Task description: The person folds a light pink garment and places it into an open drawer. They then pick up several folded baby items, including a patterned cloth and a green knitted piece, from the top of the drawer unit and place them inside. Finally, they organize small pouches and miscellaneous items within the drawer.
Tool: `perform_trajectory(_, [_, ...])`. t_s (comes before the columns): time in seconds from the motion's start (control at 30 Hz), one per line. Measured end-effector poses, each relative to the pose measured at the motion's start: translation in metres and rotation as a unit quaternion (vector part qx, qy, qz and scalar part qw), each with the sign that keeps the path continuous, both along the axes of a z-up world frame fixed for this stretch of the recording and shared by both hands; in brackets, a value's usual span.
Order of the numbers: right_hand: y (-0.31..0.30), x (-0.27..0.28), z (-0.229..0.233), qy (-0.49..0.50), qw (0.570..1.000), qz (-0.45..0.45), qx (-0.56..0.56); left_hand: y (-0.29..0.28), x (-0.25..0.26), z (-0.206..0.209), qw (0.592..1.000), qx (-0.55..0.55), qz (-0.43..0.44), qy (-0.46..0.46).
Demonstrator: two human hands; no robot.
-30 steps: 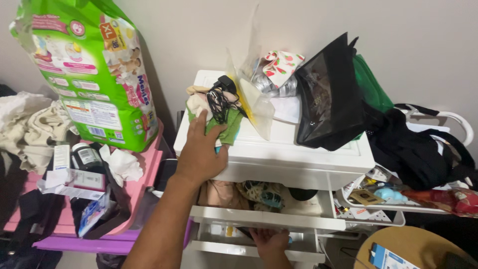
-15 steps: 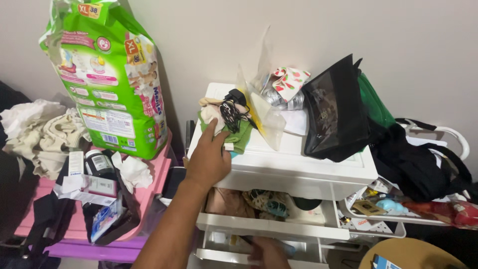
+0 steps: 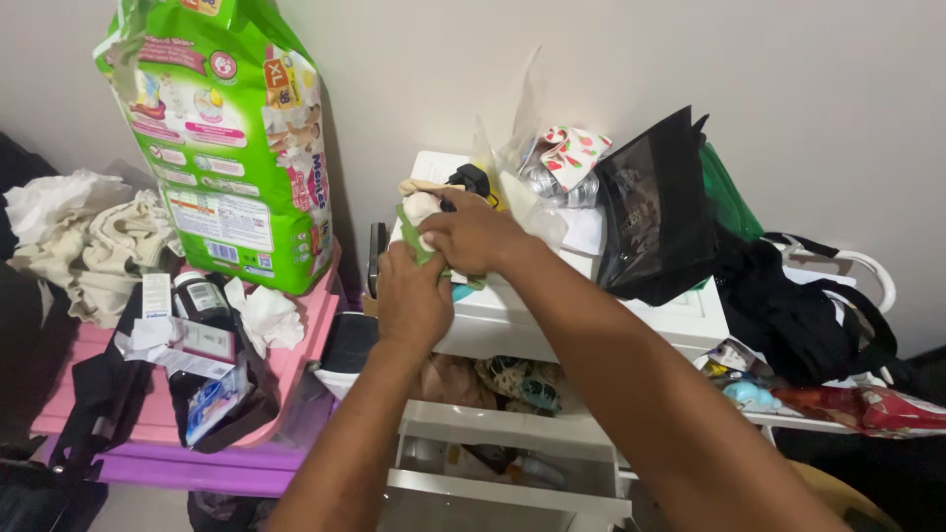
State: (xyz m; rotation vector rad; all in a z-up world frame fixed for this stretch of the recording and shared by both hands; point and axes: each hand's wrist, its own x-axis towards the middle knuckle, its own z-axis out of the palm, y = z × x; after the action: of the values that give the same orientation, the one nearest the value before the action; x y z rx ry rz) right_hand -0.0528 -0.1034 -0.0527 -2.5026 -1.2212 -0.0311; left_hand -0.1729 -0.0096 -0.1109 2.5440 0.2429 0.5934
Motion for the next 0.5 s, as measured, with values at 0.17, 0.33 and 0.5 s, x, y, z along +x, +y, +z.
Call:
perform_trajectory(0.17, [0.016,0.001,-0.005,0.061,0.989,-0.13,-0.043,0.01,0.006,0.006,0.987,-0.144,0.03,0.069])
perform_trajectory(0.33, [0.014,0.022,-0.022,0.023,0.991,-0.128,-0.01,0.016,0.023,0.003,0.95,-0.277,0.1,0.106])
perform_trajectory(0.5, [-0.001,0.037,-0.029,0.003,0.99,-0.143,0.02,0.015,0.04,0.021,0.927,-0.287,0.142,0.192])
